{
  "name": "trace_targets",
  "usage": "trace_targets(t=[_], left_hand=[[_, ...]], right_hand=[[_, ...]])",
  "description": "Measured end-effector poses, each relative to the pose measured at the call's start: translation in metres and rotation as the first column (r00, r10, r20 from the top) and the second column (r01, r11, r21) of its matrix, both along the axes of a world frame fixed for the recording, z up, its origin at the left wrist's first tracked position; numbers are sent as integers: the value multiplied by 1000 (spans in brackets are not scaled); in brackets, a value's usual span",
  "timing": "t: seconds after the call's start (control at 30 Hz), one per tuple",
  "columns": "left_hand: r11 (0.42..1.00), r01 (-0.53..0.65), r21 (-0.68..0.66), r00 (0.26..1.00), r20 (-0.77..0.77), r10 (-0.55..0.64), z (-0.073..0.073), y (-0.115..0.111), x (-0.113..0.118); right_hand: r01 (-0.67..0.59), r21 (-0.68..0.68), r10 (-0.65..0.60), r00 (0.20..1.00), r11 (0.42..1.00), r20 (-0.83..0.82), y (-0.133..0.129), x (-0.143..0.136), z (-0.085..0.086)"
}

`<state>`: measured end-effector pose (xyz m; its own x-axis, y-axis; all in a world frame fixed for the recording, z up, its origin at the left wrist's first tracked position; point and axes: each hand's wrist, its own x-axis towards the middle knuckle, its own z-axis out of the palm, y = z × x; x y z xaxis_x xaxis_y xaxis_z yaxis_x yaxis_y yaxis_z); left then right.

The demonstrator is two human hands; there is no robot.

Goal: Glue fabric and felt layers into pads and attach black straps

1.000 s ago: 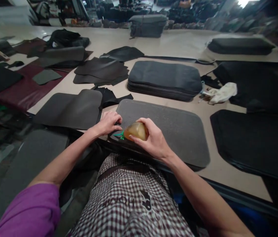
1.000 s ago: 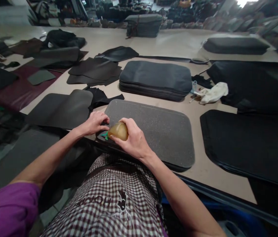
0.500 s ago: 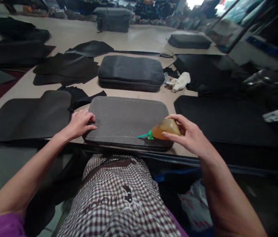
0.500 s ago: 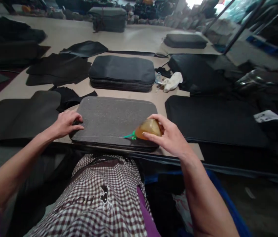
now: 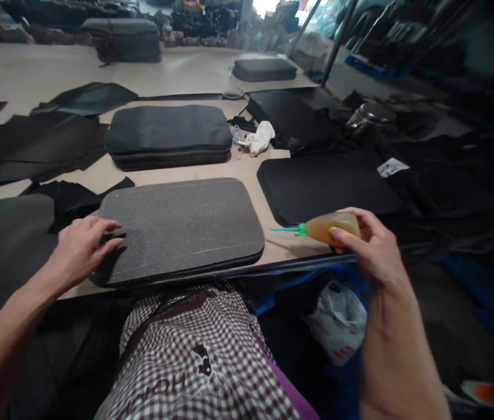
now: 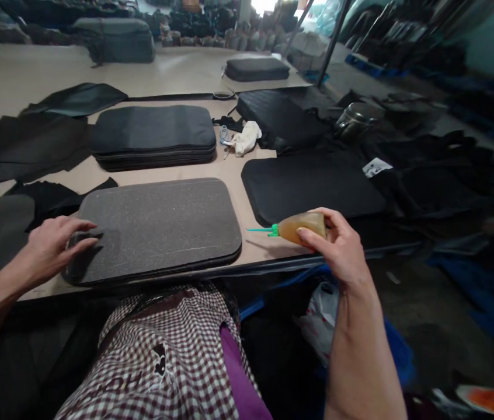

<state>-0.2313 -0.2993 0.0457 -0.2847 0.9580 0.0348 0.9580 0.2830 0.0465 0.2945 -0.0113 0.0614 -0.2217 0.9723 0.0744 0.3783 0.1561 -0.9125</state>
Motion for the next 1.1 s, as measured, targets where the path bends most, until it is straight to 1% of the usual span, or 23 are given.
trace_targets(t=[0.07,0.13,0.17,0.23,0.3,0.37,0.4,0.43,0.47,0.53,0.63,0.73,0.8,0.87,0.93,1.0,1.03,1.1], left_hand=[[995,81,54,995,51,-84,4,18,18],[984,158,76,982,89,-165,3,36,33],[981,182,69,978,95,-188,1,43,38],[977,209,32,973,96,-211,-4,54,44],[977,212,-17,973,98,-210,-9,60,44],[976,207,-61,975,101,-200,-11,61,43],[976,203,-76,976,97,-196,-12,61,43],[976,197,-87,978,88,-190,-11,61,43],[977,193,-94,979,78,-186,-11,61,43],[977,185,-103,982,61,-179,-11,61,43],[979,174,-107,984,55,-168,-14,62,42],[977,193,-93,980,68,-187,-17,61,38],[974,213,-81,975,80,-206,-19,60,34],[973,216,-75,975,73,-211,-18,61,32],[976,209,-59,977,45,-207,-16,65,34],[977,210,-17,977,29,-210,-13,73,40],[975,220,11,975,36,-221,-12,79,45],[966,253,59,964,66,-256,-13,93,59]], right_hand=[[-56,15,57,998,998,-32,-17,-20,-3],[-181,10,182,982,983,-43,-39,-49,-5],[-259,5,259,965,966,-50,-51,-64,-6],[-401,19,402,915,916,-43,-72,-92,-8],[-507,77,507,862,859,21,-87,-113,-10],[-568,141,556,823,811,114,-92,-123,-11],[-579,158,561,815,800,146,-91,-123,-11],[-575,165,554,817,801,161,-88,-121,-11],[-559,156,537,827,814,165,-84,-117,-10],[-504,102,487,860,857,153,-74,-102,-8],[-400,-4,398,910,916,117,-55,-71,-2],[-278,-69,283,955,958,91,-36,-37,2],[-185,-77,191,978,980,84,-23,-18,3],[-81,-60,84,995,995,55,-13,-6,3],[20,-25,-20,1000,999,-18,-4,-5,-1],[83,19,-81,991,996,-102,4,-16,-6],[96,39,-90,987,995,-132,9,-25,-10],[81,64,-70,985,995,-160,19,-48,-20]])
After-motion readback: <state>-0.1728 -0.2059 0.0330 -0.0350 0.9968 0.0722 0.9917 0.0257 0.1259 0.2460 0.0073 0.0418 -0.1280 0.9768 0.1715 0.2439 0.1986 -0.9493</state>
